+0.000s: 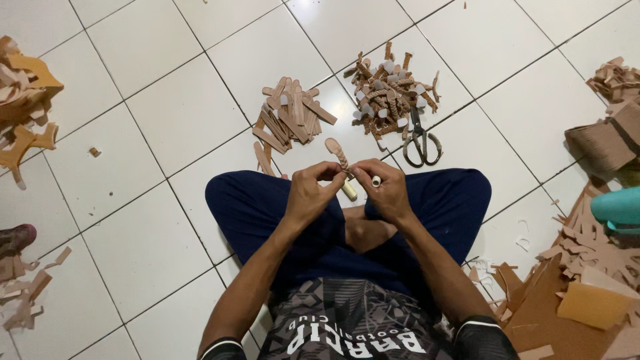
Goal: The person sits on the floor and repeatedly picks up small wooden pieces and white cylindrical components. They insert the wooden pieces into the white cylinders and place the assembled units into a growing pile on the floor.
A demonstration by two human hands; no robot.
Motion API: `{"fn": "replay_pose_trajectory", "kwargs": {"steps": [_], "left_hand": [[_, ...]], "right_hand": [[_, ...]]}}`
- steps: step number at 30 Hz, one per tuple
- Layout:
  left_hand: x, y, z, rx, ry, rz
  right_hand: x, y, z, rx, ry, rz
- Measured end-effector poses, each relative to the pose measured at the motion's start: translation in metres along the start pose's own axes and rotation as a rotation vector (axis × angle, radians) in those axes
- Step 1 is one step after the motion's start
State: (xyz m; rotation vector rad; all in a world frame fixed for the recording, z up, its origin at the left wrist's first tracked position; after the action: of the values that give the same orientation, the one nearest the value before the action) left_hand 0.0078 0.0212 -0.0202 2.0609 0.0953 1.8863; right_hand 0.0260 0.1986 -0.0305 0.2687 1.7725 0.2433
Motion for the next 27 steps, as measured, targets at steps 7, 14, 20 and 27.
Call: {"fn": "replay_pose_trajectory", "kwargs": {"steps": [7, 14, 20, 27], "left_hand": [[-0.002, 0.004, 0.0, -0.023, -0.085, -0.047], [-0.015, -0.011, 0.003, 0.167, 0.042, 0.008], [-0.036, -0.014, -0.001, -0.03, 0.284, 0.45], [-0.035, -0.009, -0.003, -0.165, 0.241, 0.545]], "right_hand": [[-0.002, 0.006, -0.011, -0.173, -0.072, 0.168], [0.028, -0.013, -0.003, -0.112, -0.499, -0.238], [0.027, -0.017, 0.005, 0.042, -0.393, -0.247], [0.031, -0.018, 0.008, -0.055, -0.463, -0.325]]}}
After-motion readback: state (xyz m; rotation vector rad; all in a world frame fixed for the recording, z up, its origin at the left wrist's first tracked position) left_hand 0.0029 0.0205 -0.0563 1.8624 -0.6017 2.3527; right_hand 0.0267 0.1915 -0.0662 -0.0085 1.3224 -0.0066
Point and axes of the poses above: each hand's wrist, its own z-axis away from the middle knuckle, its own y-axis out of the back of the hand, x = y × z, the point moved 4 cm from there along -z, towards the middle knuckle, and after that the axes turned 1 degree about x, right-handed, at the moved point
